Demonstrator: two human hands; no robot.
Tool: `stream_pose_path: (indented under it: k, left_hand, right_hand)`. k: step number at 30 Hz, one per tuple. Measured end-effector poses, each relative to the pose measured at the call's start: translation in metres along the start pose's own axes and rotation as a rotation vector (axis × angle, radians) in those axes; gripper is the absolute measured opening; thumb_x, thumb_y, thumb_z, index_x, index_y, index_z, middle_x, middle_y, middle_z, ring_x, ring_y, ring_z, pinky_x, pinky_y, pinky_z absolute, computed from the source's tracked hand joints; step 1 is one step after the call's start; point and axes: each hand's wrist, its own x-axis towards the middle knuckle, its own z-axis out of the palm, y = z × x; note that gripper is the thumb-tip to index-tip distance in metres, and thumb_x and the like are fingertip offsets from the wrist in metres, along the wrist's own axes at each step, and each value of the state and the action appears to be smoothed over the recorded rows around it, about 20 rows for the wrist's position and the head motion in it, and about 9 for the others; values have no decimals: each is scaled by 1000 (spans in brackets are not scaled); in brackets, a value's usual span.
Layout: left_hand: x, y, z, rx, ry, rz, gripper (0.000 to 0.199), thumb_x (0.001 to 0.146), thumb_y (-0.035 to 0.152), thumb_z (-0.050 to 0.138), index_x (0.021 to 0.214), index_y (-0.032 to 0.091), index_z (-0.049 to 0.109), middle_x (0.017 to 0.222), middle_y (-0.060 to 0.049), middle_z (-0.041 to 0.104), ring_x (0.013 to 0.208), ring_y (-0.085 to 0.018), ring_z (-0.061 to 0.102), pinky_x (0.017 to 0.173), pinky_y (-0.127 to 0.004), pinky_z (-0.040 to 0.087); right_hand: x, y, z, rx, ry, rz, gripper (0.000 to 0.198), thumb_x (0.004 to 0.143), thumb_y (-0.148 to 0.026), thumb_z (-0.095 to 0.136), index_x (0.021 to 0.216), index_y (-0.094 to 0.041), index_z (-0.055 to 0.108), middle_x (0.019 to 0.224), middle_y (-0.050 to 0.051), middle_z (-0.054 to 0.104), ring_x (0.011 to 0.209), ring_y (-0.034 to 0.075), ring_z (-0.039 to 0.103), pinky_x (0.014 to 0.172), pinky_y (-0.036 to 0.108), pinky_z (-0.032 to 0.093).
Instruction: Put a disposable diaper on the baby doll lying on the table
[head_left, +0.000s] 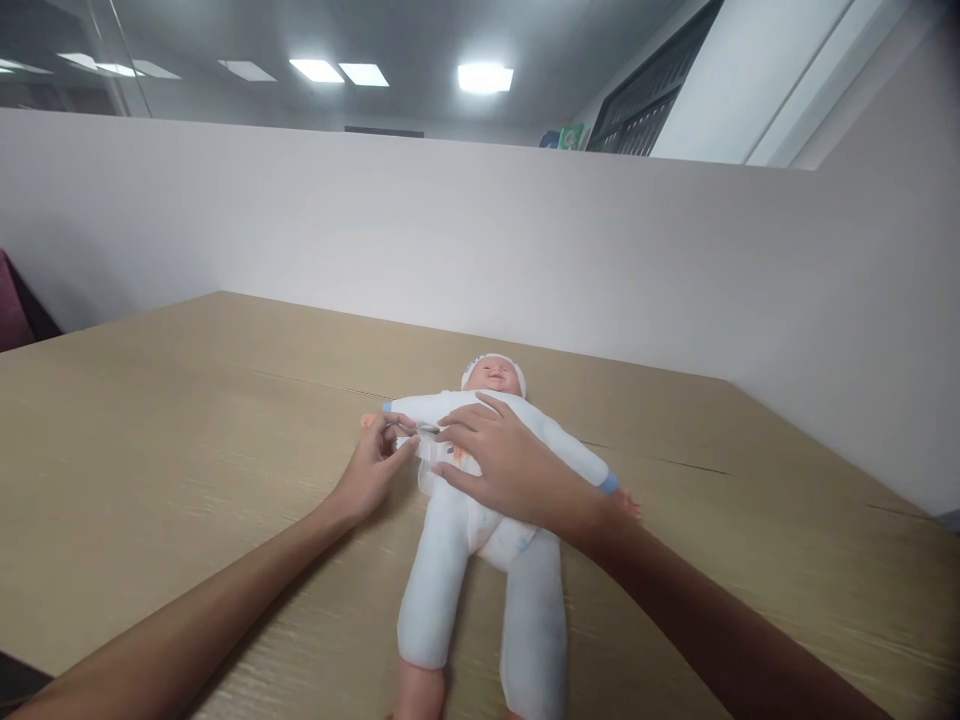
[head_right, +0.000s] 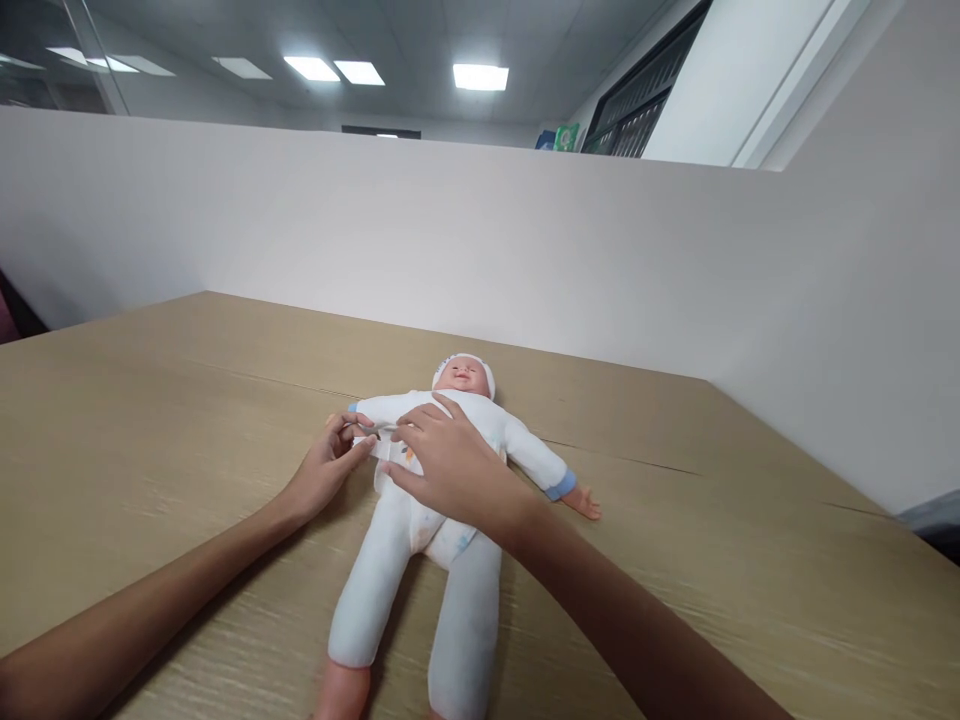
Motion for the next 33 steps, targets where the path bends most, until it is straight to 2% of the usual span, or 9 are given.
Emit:
stream_pose_path:
  k: [5,10,14,22,29,33]
  left_hand:
    - [-2,10,9,-73,-60,-5,31,104,50,72,121,27,62,87,4,52,79,-16,48,74,-33,36]
    - [-1,22,27,-137,-101,-27,30,104,49,73,120,26,62,83,5,51,77,-14,48,73,-31,37]
    - [2,26,38,-128,-108,-18,28,104,48,73,119,26,63,84,5,49,77,-13,47,73,-30,38]
    - [1,30,50,-4,-90,-26,26,106,50,70,120,31,59,84,5,45,75,-14,41,66,-27,36]
    - [7,35,61,84,-53,-63,29,105,52,69,122,30,58,83,5,50,73,-15,46,64,-27,38]
    - [6,35,63,38,-75,-72,30,107,54,66,121,29,60,87,4,56,79,-16,50,71,-29,42]
  right_hand:
    - [-27,6,5,110,71,130,53,98,-47,81,141,-22,67,145,10,69,144,34,55,126,56,40]
    - [-35,3,15,262,83,271,85,93,-45,86,164,-23,44,164,11,54,152,33,49,131,55,36]
    - [-35,2,16,293,81,303,85,92,-46,88,163,-27,45,168,9,50,154,31,45,132,53,34]
    - [-35,8,23,282,96,252,91,92,-47,87,166,-21,40,161,12,55,152,30,44,133,52,29]
    - [-34,7,25,275,165,203,79,89,-31,86,159,-21,49,147,10,63,142,28,51,129,49,32]
    - [-34,7,26,256,180,185,77,91,-33,85,158,-18,50,147,10,63,141,28,51,128,48,32]
